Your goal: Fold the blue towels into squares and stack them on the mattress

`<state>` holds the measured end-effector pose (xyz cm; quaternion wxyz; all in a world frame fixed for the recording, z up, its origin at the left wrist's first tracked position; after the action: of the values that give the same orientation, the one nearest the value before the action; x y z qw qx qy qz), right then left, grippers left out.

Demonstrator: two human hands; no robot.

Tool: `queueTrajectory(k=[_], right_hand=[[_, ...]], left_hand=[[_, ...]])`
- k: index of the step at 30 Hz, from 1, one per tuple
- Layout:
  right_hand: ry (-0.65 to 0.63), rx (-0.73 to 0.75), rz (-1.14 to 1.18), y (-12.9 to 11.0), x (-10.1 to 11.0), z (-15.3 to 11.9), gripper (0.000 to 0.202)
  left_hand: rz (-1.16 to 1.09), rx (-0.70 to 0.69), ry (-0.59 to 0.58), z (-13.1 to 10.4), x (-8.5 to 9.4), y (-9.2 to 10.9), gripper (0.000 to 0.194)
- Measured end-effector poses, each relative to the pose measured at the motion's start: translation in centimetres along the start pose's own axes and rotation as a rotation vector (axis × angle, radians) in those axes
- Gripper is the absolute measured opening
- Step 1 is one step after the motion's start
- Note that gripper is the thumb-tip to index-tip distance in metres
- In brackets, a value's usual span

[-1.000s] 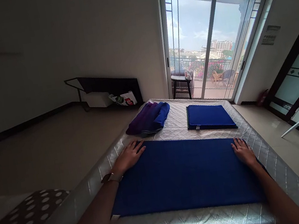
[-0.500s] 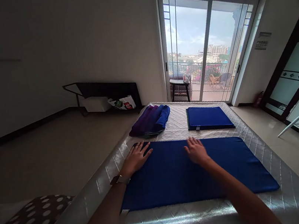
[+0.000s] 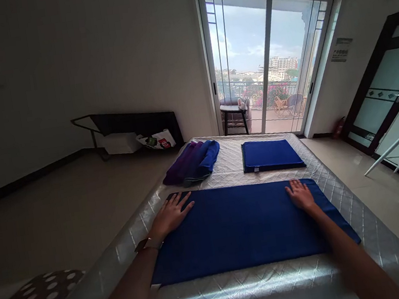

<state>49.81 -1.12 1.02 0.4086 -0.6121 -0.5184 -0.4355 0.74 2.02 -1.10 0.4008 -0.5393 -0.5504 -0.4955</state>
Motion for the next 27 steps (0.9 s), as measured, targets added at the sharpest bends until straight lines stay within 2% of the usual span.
queueTrajectory(k=[2, 5, 9, 13, 19, 21, 22, 24, 27], right_hand=[[0.022, -0.085, 0.019, 4.0, 0.0, 0.2, 0.067], [0.045, -0.12, 0.057, 6.7, -0.4, 0.5, 0.07], [0.071, -0.113, 0.081, 6.5, -0.7, 0.9, 0.071], [0.041, -0.147, 0.095, 6.3, -0.4, 0.8, 0.07], [0.05, -0.28, 0.115, 6.7, 1.0, 0.3, 0.068], [0.107, -0.261, 0.066, 4.8, 1.5, 0.1, 0.066], [0.144, -0.212, 0.031, 3.0, 1.7, 0.0, 0.064], [0.204, -0.038, -0.033, -2.3, 1.6, -0.6, 0.06], [0.14, 0.245, -0.02, -11.9, 0.0, -2.2, 0.063]], left_hand=[[-0.001, -0.004, 0.011, 0.2, -0.1, -0.2, 0.068], [0.001, -0.002, 0.024, 0.6, -0.3, -0.4, 0.067], [0.006, -0.003, 0.02, 0.8, -0.2, -0.5, 0.069], [-0.001, -0.002, -0.002, 0.6, 0.0, -0.4, 0.069], [-0.056, 0.038, 0.024, 0.2, 0.2, -0.9, 0.071], [-0.064, 0.045, 0.027, 0.2, 0.2, -1.1, 0.071], [-0.068, 0.048, 0.029, 0.2, 0.2, -1.1, 0.071], [-0.069, 0.049, 0.033, 0.2, 0.2, -1.1, 0.072], [-0.06, 0.046, 0.044, 0.2, 0.1, -1.0, 0.072]])
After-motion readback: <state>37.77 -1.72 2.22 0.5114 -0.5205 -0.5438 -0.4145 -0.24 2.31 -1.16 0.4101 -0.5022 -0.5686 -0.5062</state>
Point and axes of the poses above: each hand's wrist, its own z-axis towards the middle knuckle, its own x-axis out of the back of the hand, y = z × x, the point moved 5 cm from there along z, towards the middle knuckle, and after that the axes turned 13 degrees about -y, right-handed, at the moved point
